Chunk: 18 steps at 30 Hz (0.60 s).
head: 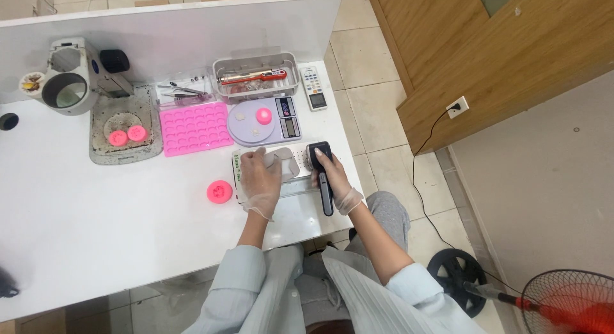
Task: Unmolding a star-shaped candle and inspecting it with a specialized tool.
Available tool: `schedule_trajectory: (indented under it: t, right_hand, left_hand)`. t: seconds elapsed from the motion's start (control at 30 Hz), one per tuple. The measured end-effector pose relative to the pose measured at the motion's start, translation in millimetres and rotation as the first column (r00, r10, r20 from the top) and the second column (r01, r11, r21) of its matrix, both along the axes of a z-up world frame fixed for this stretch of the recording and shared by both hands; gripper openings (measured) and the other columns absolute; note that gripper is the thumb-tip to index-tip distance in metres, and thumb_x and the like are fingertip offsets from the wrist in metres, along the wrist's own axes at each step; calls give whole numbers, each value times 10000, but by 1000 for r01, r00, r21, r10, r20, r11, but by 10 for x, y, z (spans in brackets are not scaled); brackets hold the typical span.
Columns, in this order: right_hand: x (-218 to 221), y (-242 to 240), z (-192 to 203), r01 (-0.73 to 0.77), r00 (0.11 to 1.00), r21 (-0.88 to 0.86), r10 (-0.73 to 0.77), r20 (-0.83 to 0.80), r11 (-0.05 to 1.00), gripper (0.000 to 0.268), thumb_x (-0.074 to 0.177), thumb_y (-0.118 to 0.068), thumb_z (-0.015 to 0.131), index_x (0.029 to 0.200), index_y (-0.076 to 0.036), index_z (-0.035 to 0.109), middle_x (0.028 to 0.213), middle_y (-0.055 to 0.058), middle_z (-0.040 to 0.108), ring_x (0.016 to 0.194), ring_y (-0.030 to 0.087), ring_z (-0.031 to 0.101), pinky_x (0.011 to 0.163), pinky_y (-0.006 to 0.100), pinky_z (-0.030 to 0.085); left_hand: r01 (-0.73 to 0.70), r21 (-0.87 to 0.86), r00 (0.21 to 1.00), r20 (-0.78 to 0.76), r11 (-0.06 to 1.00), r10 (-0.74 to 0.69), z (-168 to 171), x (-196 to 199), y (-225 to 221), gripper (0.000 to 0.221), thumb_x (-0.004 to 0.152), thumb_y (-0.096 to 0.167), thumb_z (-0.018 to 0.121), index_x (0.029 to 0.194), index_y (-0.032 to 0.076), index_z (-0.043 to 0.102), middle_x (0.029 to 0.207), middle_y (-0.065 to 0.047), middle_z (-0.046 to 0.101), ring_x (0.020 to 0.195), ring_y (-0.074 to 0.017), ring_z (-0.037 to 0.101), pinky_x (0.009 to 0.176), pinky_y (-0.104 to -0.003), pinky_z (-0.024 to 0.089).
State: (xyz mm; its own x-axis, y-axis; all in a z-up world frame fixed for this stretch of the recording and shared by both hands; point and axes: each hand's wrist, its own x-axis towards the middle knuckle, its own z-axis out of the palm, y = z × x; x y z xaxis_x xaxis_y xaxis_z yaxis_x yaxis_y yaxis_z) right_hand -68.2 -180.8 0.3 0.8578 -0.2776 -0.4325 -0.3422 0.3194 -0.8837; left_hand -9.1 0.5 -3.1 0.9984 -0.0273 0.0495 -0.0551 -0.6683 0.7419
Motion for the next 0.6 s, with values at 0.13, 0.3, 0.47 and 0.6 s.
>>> schedule_trajectory:
  t: [0.13, 0.3, 0.47, 0.6]
  right_hand:
    - [-89, -109, 85, 5, 1000, -34, -5, -9, 999, 473, 961, -549, 572, 1019, -81, 611, 733, 45, 642, 589, 128, 618, 527, 268, 508]
    - [-186, -271, 48, 18, 997, 124, -27, 69, 992, 503, 1005, -564, 553, 1020, -68, 635, 807, 62, 673, 701, 159, 649, 656, 294, 540]
    - [-307, -198, 364, 92, 991, 329, -119, 63, 940, 568, 984, -603, 514, 1011, -50, 638, 781, 108, 675, 725, 247, 691, 730, 365, 579]
    - [-414, -195, 446, 81, 991, 315, -109, 73, 946, 569, 993, -604, 516, 1045, -49, 633, 798, 120, 675, 765, 271, 697, 771, 383, 584]
  left_hand:
    - [22, 63, 970, 240, 998, -36, 162, -240, 36, 446, 881, 306, 747, 1239, 60, 648, 1216, -168, 587, 1062, -349, 638, 872, -457, 526]
    - [215, -192, 945, -207, 957, -254, 217, -688, -159, 484, 980, 415, 609, 1352, 106, 596, 1216, -91, 634, 988, -219, 693, 815, -377, 612]
    - [274, -744, 520, -418, 609, -744, 100, -1176, -405, 516, 944, 410, 725, 1262, 28, 589, 1029, -98, 709, 927, -137, 669, 844, -288, 532]
    - [114, -848, 524, -391, 517, -757, 36, -1249, -563, 526, 878, 360, 786, 1193, -19, 603, 952, -83, 702, 862, -136, 664, 799, -301, 544]
